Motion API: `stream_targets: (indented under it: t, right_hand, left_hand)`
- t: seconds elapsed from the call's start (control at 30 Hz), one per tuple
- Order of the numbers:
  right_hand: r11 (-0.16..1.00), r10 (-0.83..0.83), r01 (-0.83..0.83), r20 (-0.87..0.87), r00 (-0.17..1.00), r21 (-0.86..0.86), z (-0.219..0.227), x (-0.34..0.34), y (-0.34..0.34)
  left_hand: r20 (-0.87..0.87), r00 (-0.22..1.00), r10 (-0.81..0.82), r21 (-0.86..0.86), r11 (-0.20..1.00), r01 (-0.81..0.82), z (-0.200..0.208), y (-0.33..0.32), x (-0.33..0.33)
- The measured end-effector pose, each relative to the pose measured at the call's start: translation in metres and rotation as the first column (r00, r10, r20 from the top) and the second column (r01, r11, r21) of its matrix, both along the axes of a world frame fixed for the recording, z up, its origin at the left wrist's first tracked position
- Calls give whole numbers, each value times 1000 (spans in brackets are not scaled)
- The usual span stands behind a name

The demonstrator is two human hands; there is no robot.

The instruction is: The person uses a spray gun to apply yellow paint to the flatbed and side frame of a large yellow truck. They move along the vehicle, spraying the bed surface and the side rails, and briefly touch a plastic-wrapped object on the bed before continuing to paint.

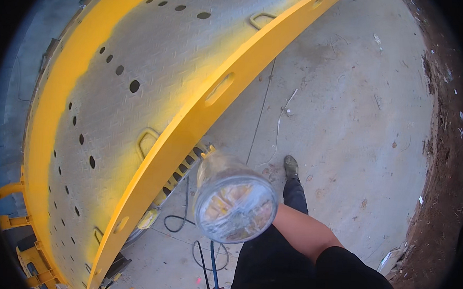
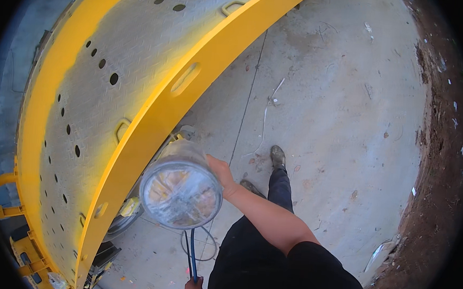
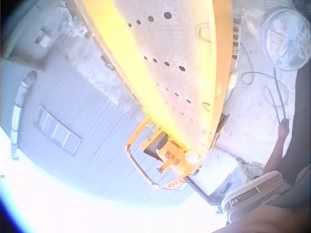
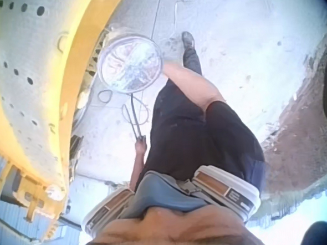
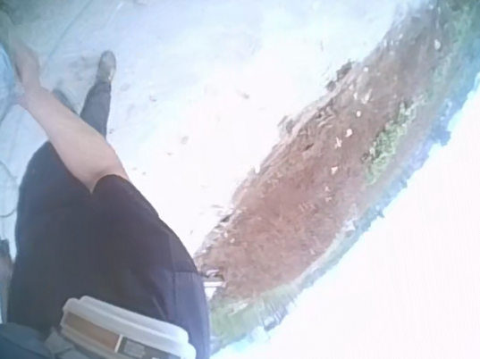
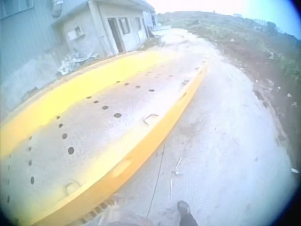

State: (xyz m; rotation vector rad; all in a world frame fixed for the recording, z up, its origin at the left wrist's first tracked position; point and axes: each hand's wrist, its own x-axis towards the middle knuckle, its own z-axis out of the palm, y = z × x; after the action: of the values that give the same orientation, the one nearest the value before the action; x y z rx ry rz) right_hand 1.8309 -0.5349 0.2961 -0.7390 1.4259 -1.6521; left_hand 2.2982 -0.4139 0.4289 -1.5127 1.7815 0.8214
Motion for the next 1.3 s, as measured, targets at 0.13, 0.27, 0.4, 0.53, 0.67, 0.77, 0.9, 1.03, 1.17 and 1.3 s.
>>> stream_targets:
  t: [0.13, 0.27, 0.4, 0.53, 0.67, 0.77, 0.9, 1.03, 1.17, 1.3]
  right_hand:
    - [919, 197, -257, -218, 956, -298, 24, 82, -12]
    - [892, 283, -313, -138, 949, -327, 1, 89, -10]
    - [947, 249, -37, 658, 711, -319, -44, 14, 18]
    - [999, 4, -9, 164, 986, 35, 1, -118, 42]
    - [905, -419, 423, 297, 858, 55, 5, -191, 61]
    - [800, -591, 582, 25, 806, 146, 4, -175, 46]
    - [975, -214, 215, -10, 977, 58, -21, -72, 25]
    - [997, -31, 18, -185, 982, -69, -5, 33, -5]
    - [984, 81, -113, -218, 973, -135, 5, 111, -17]
    - [858, 362, -401, -175, 915, -321, 1, 122, -18]
  left_hand:
    - [40, 999, -34, -11, 999, 34, 7, 14, 44]
    - [6, 994, -105, -13, 994, 105, 11, 17, 58]
    - [-10, 999, -47, -47, 998, 47, 5, 9, 37]
    - [44, 999, -9, -1, 1000, 9, -6, -8, -6]
    - [-19, 996, -91, -37, 995, 90, -2, -35, -38]
    - [-77, 995, -55, -14, 998, 55, -9, -44, -32]
    - [-37, 998, 45, -23, 999, -46, -7, -23, -7]
    - [75, 978, 194, -40, 981, -191, -4, -20, 21]
    - [178, 963, 204, -83, 978, -192, 10, -24, 25]
    - [201, 965, 168, -40, 986, -163, 4, -16, 48]
